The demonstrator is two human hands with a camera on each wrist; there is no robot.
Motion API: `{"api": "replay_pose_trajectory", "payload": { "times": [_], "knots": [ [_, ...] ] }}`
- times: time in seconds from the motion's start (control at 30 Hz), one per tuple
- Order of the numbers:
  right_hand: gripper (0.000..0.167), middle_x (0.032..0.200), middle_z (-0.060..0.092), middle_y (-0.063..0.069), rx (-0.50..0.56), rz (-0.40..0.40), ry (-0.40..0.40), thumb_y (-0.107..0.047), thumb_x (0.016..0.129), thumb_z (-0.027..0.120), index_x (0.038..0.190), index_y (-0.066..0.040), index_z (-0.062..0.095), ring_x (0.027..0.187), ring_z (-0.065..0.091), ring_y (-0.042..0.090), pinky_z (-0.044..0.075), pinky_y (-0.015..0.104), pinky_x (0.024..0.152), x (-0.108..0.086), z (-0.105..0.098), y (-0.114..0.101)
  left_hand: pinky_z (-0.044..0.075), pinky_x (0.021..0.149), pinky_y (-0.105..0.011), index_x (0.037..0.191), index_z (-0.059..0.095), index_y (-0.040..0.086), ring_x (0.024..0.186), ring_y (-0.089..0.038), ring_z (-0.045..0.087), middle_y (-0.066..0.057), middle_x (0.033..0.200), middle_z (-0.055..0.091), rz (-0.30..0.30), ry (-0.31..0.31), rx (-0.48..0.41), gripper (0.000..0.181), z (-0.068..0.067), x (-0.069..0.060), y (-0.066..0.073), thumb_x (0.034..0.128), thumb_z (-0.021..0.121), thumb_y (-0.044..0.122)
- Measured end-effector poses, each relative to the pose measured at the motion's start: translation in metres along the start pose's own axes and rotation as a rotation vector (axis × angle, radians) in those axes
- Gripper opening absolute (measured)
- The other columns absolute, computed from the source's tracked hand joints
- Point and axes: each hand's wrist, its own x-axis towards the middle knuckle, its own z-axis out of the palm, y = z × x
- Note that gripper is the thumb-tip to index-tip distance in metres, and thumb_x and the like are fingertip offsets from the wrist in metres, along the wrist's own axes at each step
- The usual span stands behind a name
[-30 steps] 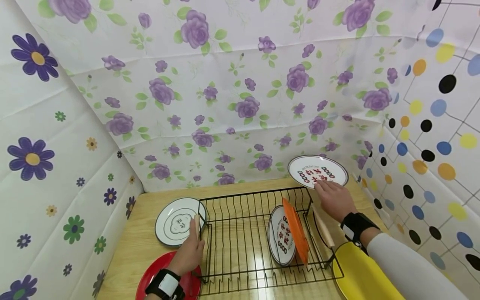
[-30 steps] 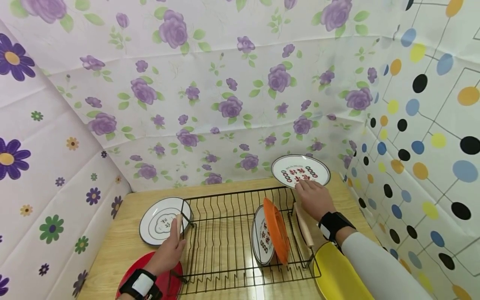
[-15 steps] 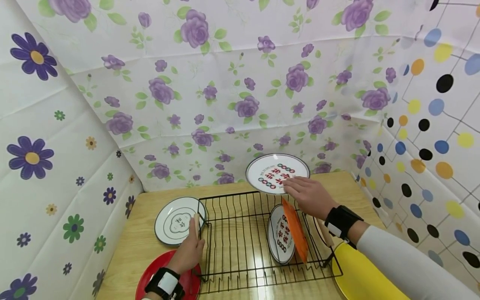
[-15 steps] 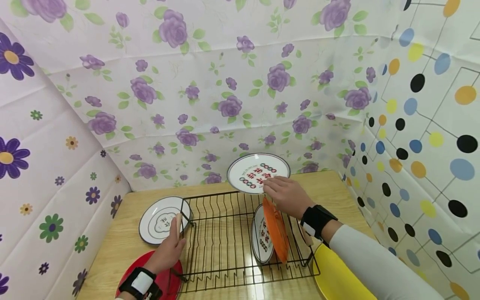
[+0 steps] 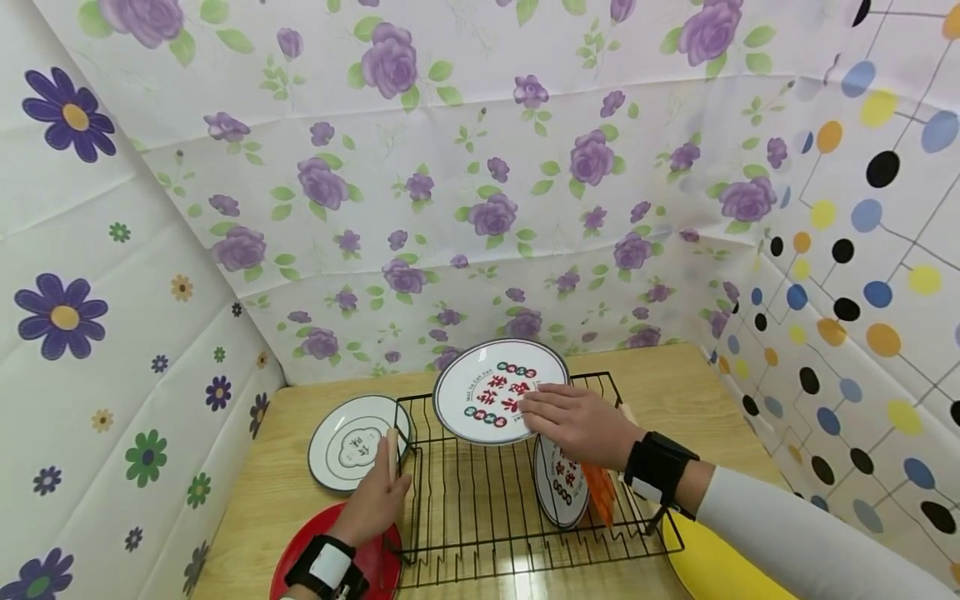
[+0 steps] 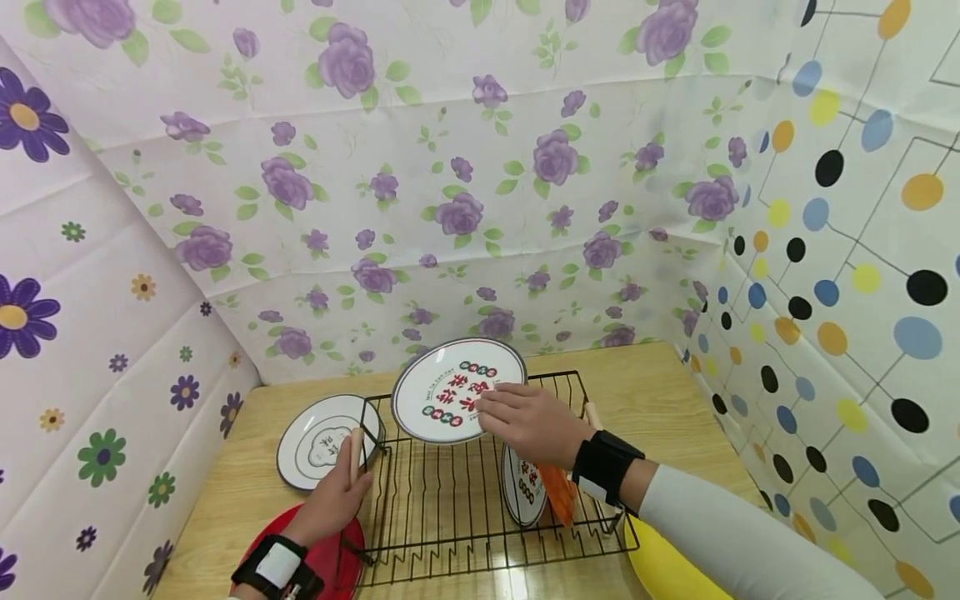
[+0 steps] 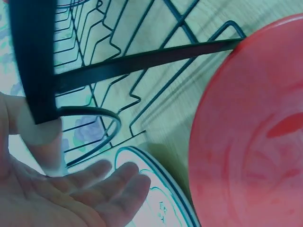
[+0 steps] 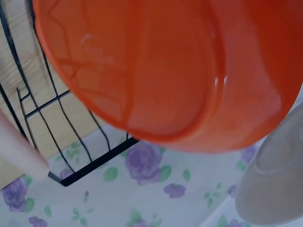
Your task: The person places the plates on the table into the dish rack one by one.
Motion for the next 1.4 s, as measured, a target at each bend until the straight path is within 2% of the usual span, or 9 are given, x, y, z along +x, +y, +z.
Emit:
{"api": "replay_pose_trajectory", "payload": {
  "times": [0.13, 0.27, 0.37, 0.57, 0.7, 0.93, 1.2, 1.3, 1.4],
  "knots": [
    [0.051, 0.118, 0.079, 0.004, 0.007, -0.009, -0.020, -0.006, 0.115, 0.023, 0.111, -0.012, 0.074, 0.112, 0.074, 0.016, 0.056, 0.032, 0.105, 0.003, -0.003, -0.006, 0.054, 0.089, -0.047, 0.164, 0.008, -0.009, 0.102, -0.038, 0.064, -0.039, 0.160, 0.034, 0.019, 0.098, 0.027, 0.079, -0.006, 0.000, 0.007, 0.1114, 0.049, 0.034],
    [0.053, 0.119, 0.079, 0.002, -0.009, -0.018, -0.040, -0.006, 0.115, 0.022, 0.111, -0.014, 0.075, 0.113, 0.074, 0.014, 0.055, 0.031, 0.106, 0.006, -0.004, -0.011, 0.045, 0.112, -0.062, 0.159, 0.026, -0.013, 0.136, -0.051, 0.053, -0.036, 0.153, 0.048, -0.010, 0.245, 0.018, 0.071, -0.018, 0.001, 0.025, 0.1128, 0.041, 0.039],
    [0.051, 0.121, 0.078, 0.001, -0.008, -0.025, -0.042, -0.005, 0.115, 0.023, 0.113, -0.015, 0.074, 0.114, 0.073, 0.014, 0.054, 0.031, 0.108, 0.008, -0.004, -0.014, 0.046, 0.112, -0.060, 0.156, 0.039, -0.008, 0.137, -0.047, 0.055, -0.032, 0.148, 0.056, -0.042, 0.290, -0.151, 0.067, -0.028, 0.005, 0.041, 0.1127, 0.038, 0.043],
    [0.045, 0.121, 0.078, 0.000, 0.026, -0.048, -0.024, -0.009, 0.115, 0.027, 0.116, -0.016, 0.072, 0.116, 0.072, 0.013, 0.052, 0.030, 0.110, 0.014, 0.002, -0.025, 0.061, 0.092, -0.034, 0.149, 0.044, -0.006, 0.096, -0.022, 0.071, -0.021, 0.116, 0.068, -0.163, 0.119, -0.755, 0.067, -0.030, 0.014, 0.064, 0.1114, 0.040, 0.050],
    [0.040, 0.121, 0.078, -0.001, 0.038, -0.076, -0.021, -0.011, 0.115, 0.032, 0.115, -0.017, 0.072, 0.115, 0.072, 0.012, 0.053, 0.029, 0.109, 0.016, 0.006, -0.033, 0.053, 0.068, -0.023, 0.140, 0.048, -0.004, 0.075, -0.008, 0.060, -0.001, 0.095, 0.062, -0.210, 0.009, -0.954, 0.056, -0.022, 0.016, 0.072, 0.1135, 0.036, 0.045],
    [0.041, 0.124, 0.077, -0.001, 0.062, -0.066, -0.035, -0.012, 0.115, 0.030, 0.117, -0.017, 0.071, 0.117, 0.072, 0.011, 0.052, 0.029, 0.111, 0.018, 0.009, -0.042, 0.056, 0.075, -0.018, 0.146, 0.051, -0.008, 0.092, -0.005, 0.069, -0.009, 0.113, 0.071, -0.199, 0.102, -0.839, 0.054, -0.008, 0.015, 0.082, 0.1151, 0.034, 0.033],
    [0.037, 0.133, 0.073, 0.003, 0.086, -0.065, -0.115, -0.010, 0.115, 0.033, 0.128, -0.014, 0.068, 0.128, 0.067, 0.017, 0.046, 0.032, 0.118, 0.022, 0.006, -0.044, 0.056, 0.066, -0.019, 0.138, 0.055, -0.013, 0.080, -0.006, 0.069, -0.013, 0.104, 0.073, -0.219, 0.213, -0.730, 0.051, -0.009, 0.015, 0.084, 0.1146, 0.033, 0.026],
    [0.032, 0.141, 0.068, 0.006, 0.184, -0.017, -0.186, -0.010, 0.112, 0.043, 0.135, -0.011, 0.064, 0.135, 0.062, 0.021, 0.044, 0.036, 0.120, 0.026, 0.001, -0.040, 0.055, 0.067, -0.019, 0.138, 0.055, -0.014, 0.081, -0.006, 0.068, -0.013, 0.104, 0.072, -0.211, 0.222, -0.725, 0.051, -0.011, 0.014, 0.083, 0.1144, 0.033, 0.025],
    [0.041, 0.153, 0.059, 0.011, 0.433, 0.144, -0.274, -0.016, 0.108, 0.054, 0.148, -0.007, 0.055, 0.146, 0.051, 0.030, 0.040, 0.046, 0.123, 0.029, -0.006, -0.035, 0.055, 0.067, -0.019, 0.138, 0.055, -0.014, 0.082, -0.005, 0.068, -0.013, 0.104, 0.072, -0.220, 0.224, -0.727, 0.050, -0.012, 0.014, 0.082, 0.1143, 0.032, 0.024]
  ]
}}
